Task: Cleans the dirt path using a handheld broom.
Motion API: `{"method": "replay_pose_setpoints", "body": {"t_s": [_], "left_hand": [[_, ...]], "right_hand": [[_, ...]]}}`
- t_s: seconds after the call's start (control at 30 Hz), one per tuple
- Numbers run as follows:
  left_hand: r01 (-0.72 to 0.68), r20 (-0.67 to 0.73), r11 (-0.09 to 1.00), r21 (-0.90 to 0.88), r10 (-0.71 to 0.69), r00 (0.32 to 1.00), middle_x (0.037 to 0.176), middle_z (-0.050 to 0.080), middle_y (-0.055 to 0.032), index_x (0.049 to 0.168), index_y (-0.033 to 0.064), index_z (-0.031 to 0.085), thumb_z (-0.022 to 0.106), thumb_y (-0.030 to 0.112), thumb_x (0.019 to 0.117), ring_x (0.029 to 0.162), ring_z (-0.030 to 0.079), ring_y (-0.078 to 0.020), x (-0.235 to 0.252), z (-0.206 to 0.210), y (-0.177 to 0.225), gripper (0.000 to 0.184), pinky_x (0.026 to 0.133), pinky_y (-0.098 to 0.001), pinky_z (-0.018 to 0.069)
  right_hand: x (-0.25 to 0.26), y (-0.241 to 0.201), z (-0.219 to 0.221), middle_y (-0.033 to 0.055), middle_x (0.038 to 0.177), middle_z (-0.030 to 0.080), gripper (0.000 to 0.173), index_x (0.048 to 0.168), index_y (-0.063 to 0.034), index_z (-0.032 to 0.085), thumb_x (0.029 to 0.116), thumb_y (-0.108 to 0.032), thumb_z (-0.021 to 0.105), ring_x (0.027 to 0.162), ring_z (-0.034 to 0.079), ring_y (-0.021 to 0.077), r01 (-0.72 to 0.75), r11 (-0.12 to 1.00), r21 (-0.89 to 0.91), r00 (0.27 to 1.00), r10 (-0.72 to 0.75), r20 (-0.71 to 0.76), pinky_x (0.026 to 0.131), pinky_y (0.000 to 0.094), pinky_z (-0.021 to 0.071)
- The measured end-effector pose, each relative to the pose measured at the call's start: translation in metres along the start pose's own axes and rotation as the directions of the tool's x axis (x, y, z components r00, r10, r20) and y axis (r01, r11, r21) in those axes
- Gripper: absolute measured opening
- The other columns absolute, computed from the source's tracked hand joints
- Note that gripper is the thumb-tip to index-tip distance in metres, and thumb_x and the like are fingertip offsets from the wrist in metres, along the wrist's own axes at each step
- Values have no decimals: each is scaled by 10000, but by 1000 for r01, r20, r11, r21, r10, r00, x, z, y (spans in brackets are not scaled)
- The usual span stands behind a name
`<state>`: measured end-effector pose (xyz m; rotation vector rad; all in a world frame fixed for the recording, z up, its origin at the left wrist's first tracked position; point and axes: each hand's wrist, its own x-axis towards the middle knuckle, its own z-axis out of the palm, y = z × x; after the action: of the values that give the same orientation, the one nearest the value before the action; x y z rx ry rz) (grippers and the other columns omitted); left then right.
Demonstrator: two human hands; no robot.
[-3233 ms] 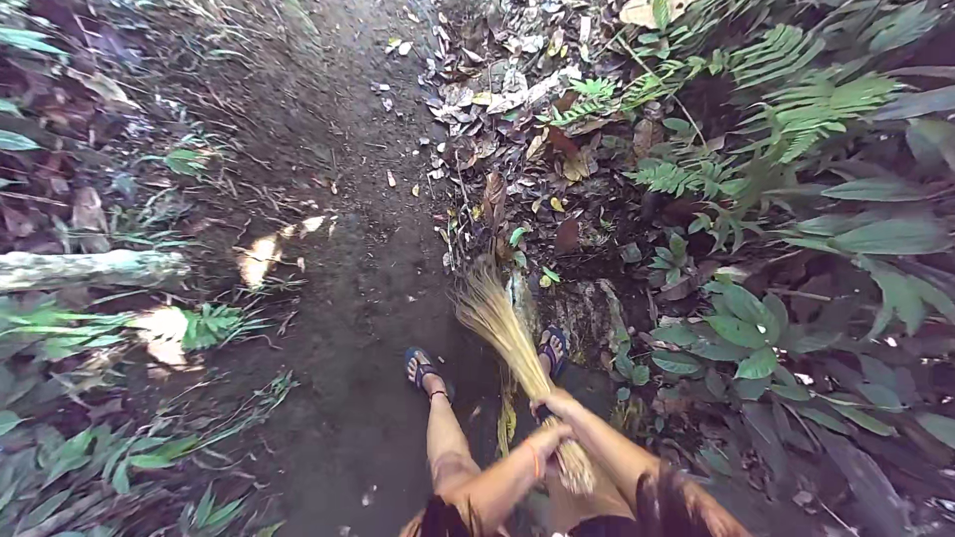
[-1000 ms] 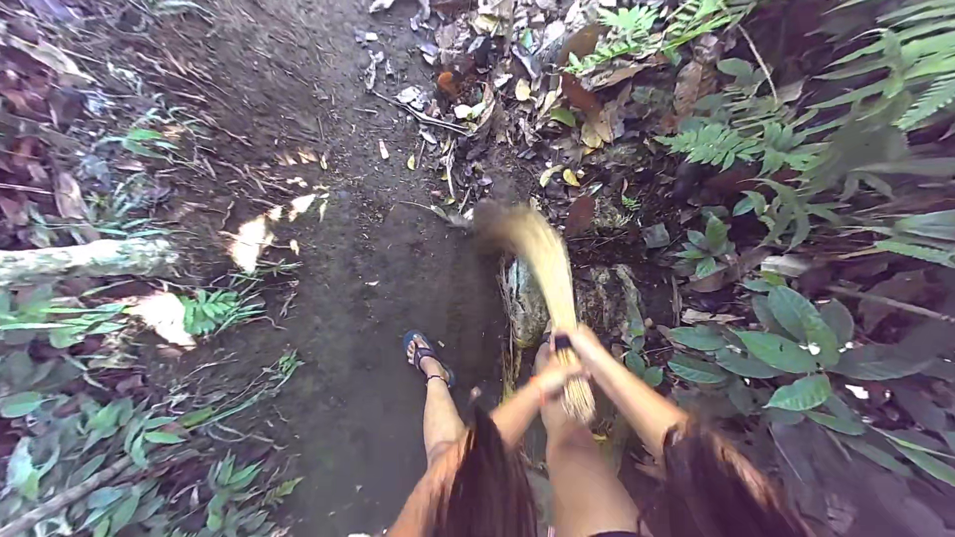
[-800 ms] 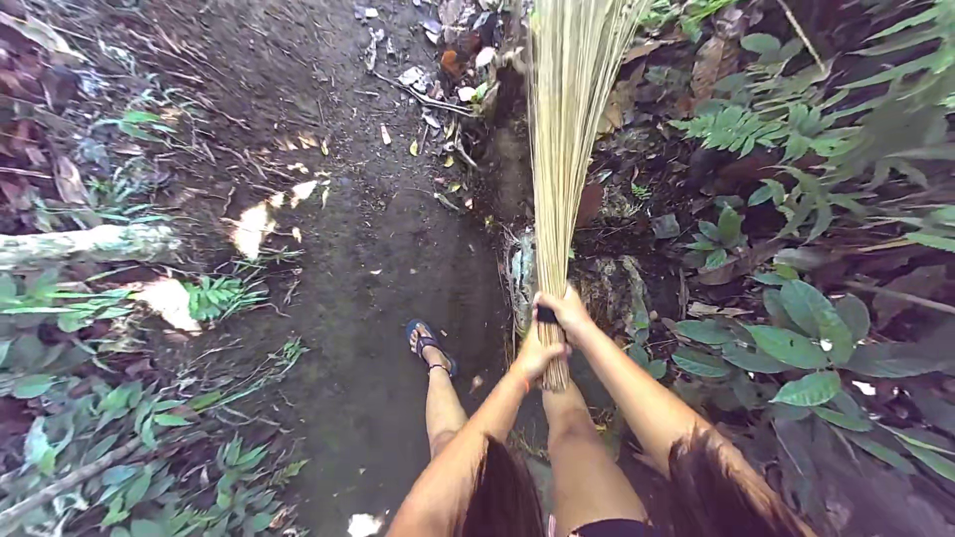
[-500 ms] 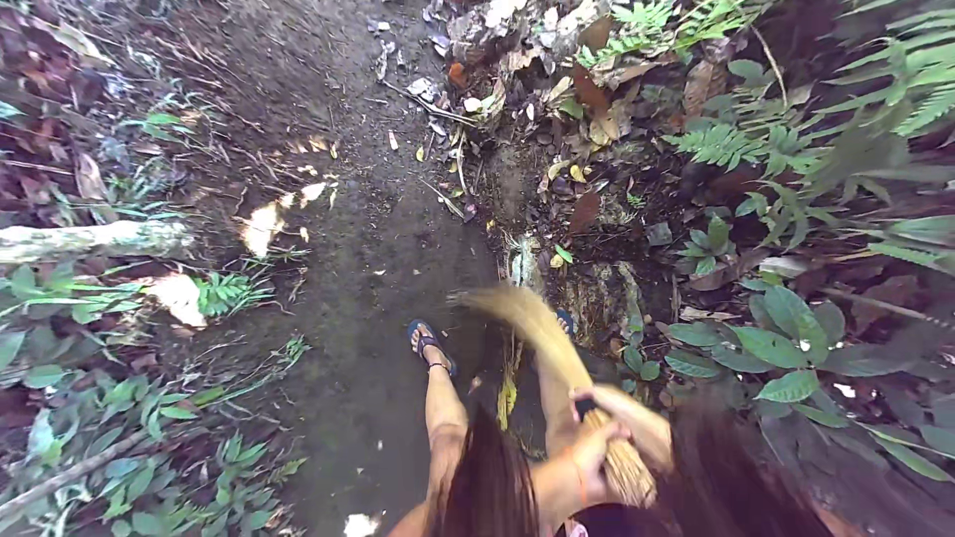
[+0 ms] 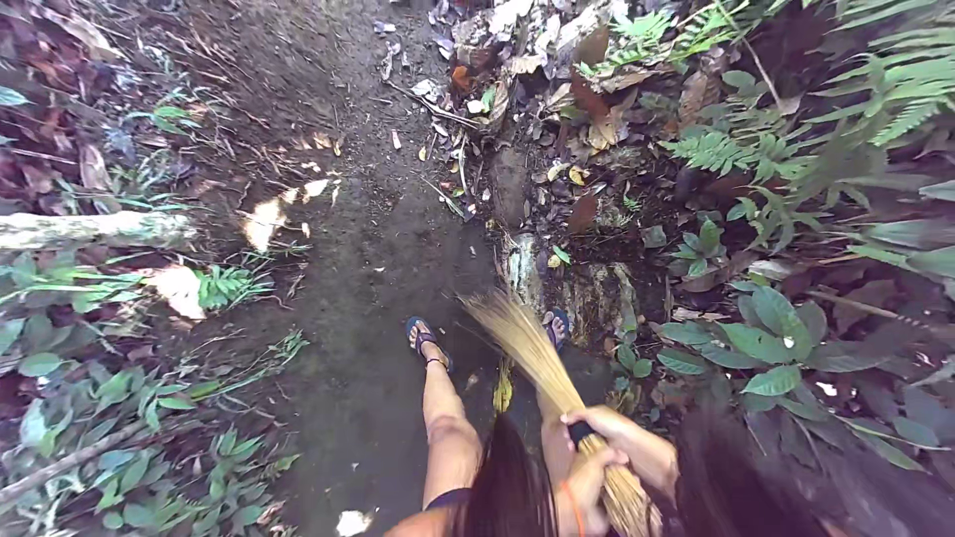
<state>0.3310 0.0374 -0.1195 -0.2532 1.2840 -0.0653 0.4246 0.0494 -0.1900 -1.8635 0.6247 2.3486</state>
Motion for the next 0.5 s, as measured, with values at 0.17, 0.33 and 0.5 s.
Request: {"method": "replay_pose_setpoints", "body": {"t_s": [0.17, 0.33, 0.5], "left_hand": [[-112, 161, 987, 114, 93, 983, 895, 665, -82, 1320, 65, 421, 566, 55, 968, 769, 686, -173, 54, -40, 42, 381, 727, -351, 593], [-135, -18, 990, 48, 136, 991, 908, 654, -87, 1365, 1, 369, 606, 33, 943, 768, 679, -142, -7, -48, -15, 485, 745, -324, 589], [-173, 158, 982, 69, 161, 974, 879, 668, -70, 1200, 67, 547, 522, 157, 1024, 769, 670, -173, 89, -34, 73, 199, 719, -373, 583]], "right_hand": [[44, -38, 15, 111, 786, 633, 294, 1262, 22, 470, 1012, -68, 596, 610, 651, 182, 325, 944, 64, 938, -313, -149, 592, 327, 588], [17, 20, 37, 86, 746, 628, 240, 1225, 11, 479, 1017, -65, 574, 606, 649, 175, 187, 980, -63, 982, -185, 48, 613, 335, 587], [63, -86, 17, 81, 788, 661, 249, 1161, 29, 587, 977, -132, 634, 643, 637, 157, 309, 918, -250, 932, -344, -114, 639, 336, 562]]}}
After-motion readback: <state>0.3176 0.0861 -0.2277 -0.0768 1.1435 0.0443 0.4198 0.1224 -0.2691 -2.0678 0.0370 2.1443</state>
